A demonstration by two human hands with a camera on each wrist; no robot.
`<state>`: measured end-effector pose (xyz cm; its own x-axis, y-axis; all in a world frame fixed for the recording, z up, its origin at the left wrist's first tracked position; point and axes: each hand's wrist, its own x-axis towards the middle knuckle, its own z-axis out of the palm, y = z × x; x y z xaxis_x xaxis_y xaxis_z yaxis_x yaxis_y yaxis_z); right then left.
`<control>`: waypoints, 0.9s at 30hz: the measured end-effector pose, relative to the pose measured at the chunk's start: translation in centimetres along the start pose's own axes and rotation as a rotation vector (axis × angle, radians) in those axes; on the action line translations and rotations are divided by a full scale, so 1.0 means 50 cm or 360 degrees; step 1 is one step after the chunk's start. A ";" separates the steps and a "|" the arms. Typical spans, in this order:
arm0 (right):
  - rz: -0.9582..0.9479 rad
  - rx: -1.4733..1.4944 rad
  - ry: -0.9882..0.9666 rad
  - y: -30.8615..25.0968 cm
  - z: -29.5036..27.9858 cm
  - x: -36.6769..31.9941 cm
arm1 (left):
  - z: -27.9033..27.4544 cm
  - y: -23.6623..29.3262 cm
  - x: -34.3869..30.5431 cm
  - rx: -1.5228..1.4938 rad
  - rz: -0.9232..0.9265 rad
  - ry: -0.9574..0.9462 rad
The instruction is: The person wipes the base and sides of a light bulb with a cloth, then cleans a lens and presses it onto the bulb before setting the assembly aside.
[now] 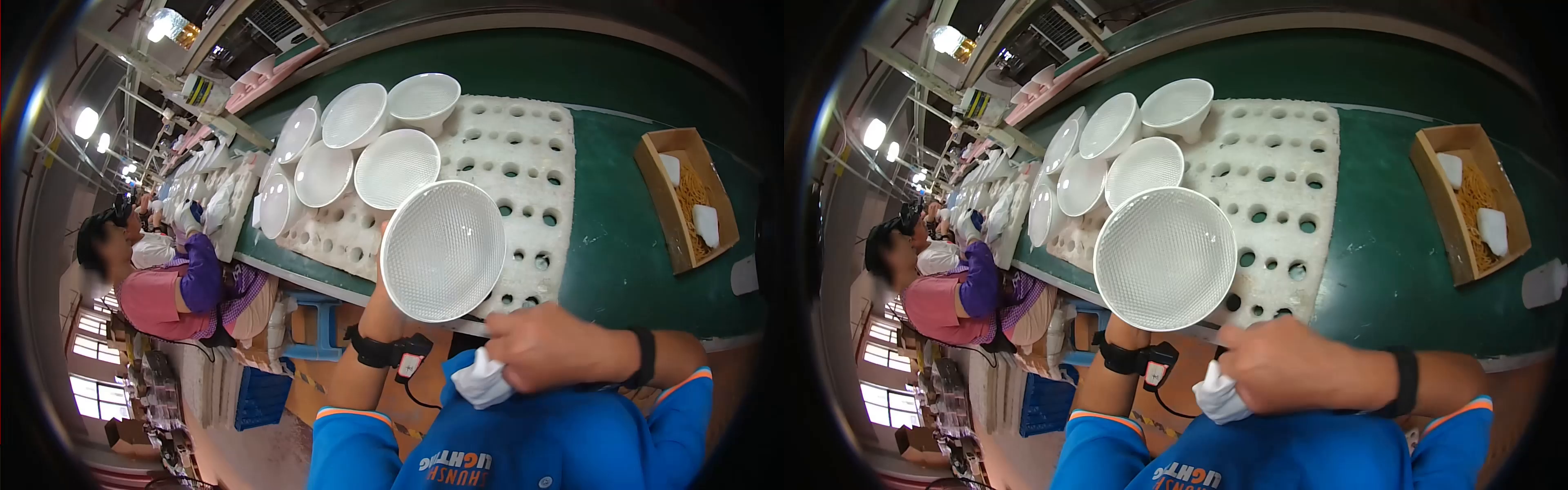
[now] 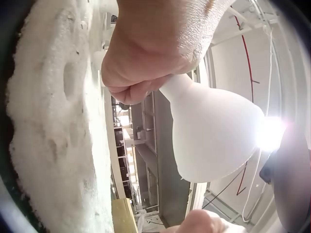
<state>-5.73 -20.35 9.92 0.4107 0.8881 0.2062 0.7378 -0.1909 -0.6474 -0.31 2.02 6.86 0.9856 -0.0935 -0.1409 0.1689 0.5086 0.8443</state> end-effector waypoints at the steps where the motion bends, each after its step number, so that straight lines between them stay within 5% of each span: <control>1: 0.0039 0.0018 0.0152 0.000 -0.032 -0.011 | 0.002 -0.003 -0.001 -0.0051 -0.0029 0.0006; 5: 0.0021 -0.0047 0.1033 0.017 -0.171 -0.028 | 0.002 -0.023 0.006 -0.0161 -0.0143 0.0015; 7: 0.0328 -0.0142 0.1308 0.010 -0.188 -0.013 | 0.005 -0.033 0.007 -0.0174 -0.0181 0.0045; 9: 0.0212 -0.0159 0.1375 0.040 -0.177 0.017 | 0.016 -0.049 0.011 -0.0177 -0.0199 0.0096; 13: -0.0560 -0.0479 0.1017 0.007 -0.039 0.082 | 0.053 -0.060 0.003 -0.0134 -0.0218 0.0300; 15: -0.0471 -0.0329 -0.0047 -0.056 0.014 0.063 | 0.035 -0.060 0.009 -0.0091 -0.0232 0.0315; 16: -0.0520 -0.0076 -0.0142 -0.045 0.052 0.061 | 0.026 -0.059 0.016 -0.0067 -0.0208 0.0256; 20: -0.0445 0.0062 -0.0273 0.003 0.035 0.023 | -0.005 -0.069 0.022 -0.0294 -0.0336 0.0052; 27: -0.0471 -0.0220 0.0460 -0.027 -0.046 -0.019 | 0.011 -0.085 0.022 -0.0574 -0.0239 -0.0097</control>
<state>-5.89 -21.89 12.27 0.2892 0.7631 0.5780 0.9031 -0.0173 -0.4290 0.07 -0.68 3.40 0.9494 -0.2345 -0.2088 0.3133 0.7524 0.5794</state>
